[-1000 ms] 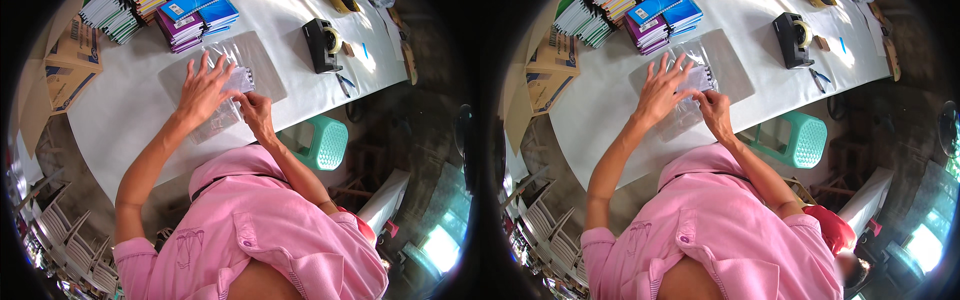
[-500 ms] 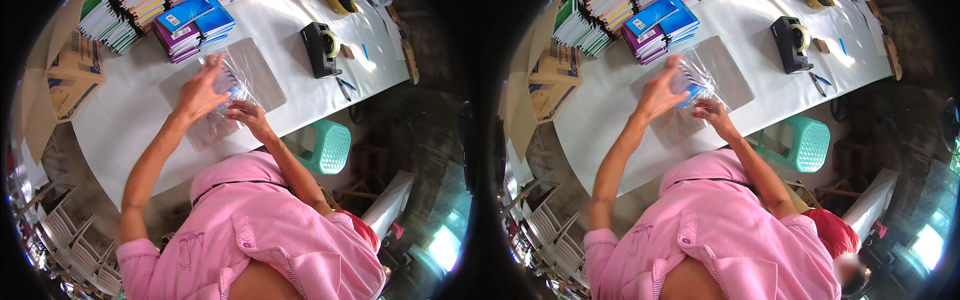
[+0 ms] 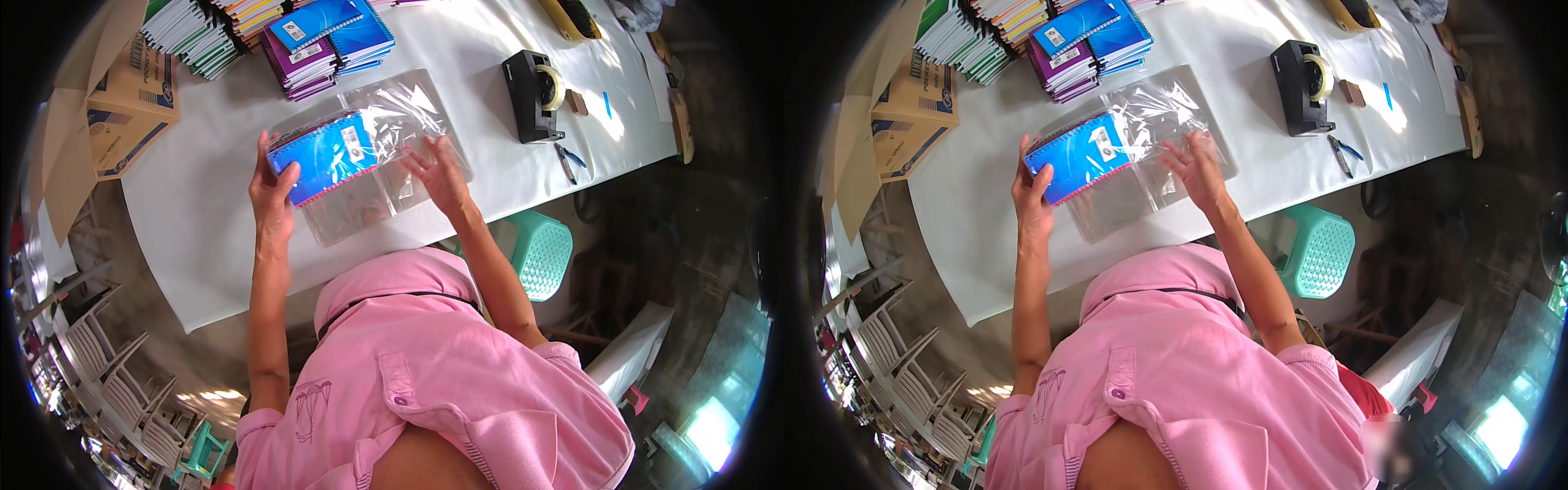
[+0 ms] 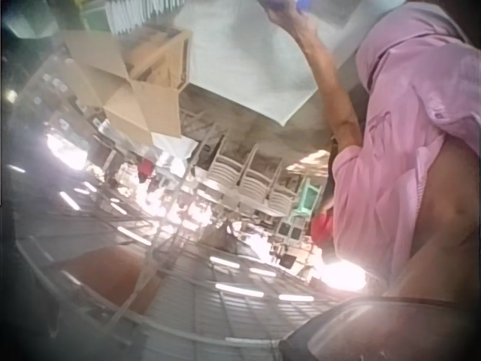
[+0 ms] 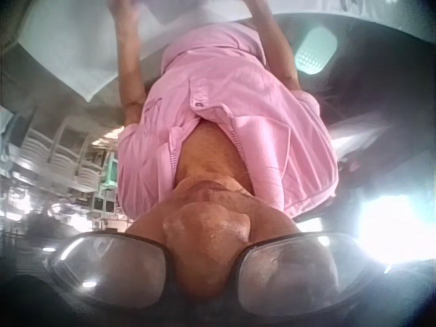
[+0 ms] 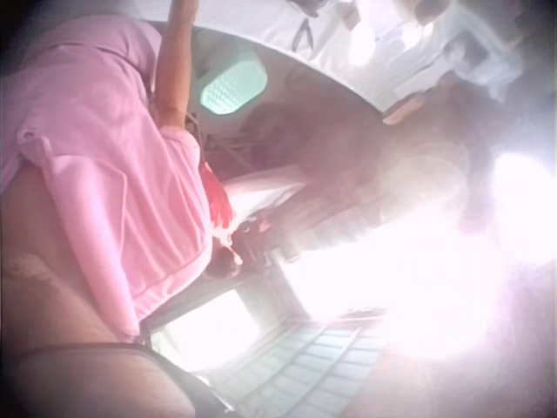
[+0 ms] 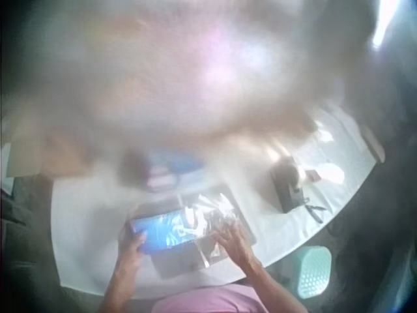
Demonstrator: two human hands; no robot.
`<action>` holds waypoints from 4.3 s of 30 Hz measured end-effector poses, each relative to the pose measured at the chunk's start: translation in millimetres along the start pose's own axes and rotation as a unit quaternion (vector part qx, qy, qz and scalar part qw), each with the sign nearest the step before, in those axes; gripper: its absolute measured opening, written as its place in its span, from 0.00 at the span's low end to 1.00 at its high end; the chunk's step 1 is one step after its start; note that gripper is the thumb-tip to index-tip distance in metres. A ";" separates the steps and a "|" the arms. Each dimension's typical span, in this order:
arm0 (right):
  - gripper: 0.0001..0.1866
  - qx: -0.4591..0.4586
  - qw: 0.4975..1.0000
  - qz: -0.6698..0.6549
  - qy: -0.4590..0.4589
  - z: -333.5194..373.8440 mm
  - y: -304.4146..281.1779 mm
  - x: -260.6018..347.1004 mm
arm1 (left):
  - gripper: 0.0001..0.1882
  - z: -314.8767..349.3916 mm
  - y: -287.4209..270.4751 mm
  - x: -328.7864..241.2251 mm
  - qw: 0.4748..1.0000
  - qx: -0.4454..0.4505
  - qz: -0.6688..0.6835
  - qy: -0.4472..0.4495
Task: The person wraps spiral-bound notebooks in clear plastic sleeves at a table. They pick up notebooks from stacks, place them into sleeves, fold the plastic edges, and seal them with tape from a dispenser. The wrapped notebooks are set aside on the table.
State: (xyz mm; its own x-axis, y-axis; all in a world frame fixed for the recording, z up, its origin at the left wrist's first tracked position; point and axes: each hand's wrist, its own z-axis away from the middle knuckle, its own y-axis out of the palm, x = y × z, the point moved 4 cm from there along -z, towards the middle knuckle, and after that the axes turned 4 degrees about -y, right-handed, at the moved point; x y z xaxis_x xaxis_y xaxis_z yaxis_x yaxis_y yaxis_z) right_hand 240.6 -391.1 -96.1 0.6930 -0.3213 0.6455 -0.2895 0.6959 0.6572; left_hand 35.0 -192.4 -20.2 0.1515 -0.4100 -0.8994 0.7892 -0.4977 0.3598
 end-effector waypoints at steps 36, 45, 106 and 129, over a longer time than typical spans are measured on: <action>0.20 0.309 0.732 0.506 -0.335 19.6 81.4 96.9 | 0.37 21.5 9.3 15.9 0.948 0.122 -0.238 0.171; 0.31 0.258 0.763 0.496 -0.326 31.0 58.8 27.5 | 0.28 16.7 7.2 16.0 0.932 0.106 -0.275 0.209; 0.12 0.174 0.909 0.378 -0.011 -10.0 104.8 34.0 | 0.24 -92.8 57.0 4.4 0.808 0.464 -0.364 0.001; 0.22 -0.204 0.783 0.582 -0.081 -29.3 -142.9 275.7 | 0.38 0.4 84.0 -34.8 0.489 0.311 -0.723 0.376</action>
State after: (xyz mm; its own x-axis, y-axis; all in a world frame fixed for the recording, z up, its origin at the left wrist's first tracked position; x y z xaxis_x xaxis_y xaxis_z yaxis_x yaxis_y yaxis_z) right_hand 492.3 -560.3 -23.4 0.0139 0.6288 0.7775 -0.4036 0.7149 -0.5710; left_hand 95.8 -220.2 41.5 0.0633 0.9949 -0.0791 0.0966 -0.0849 -0.9917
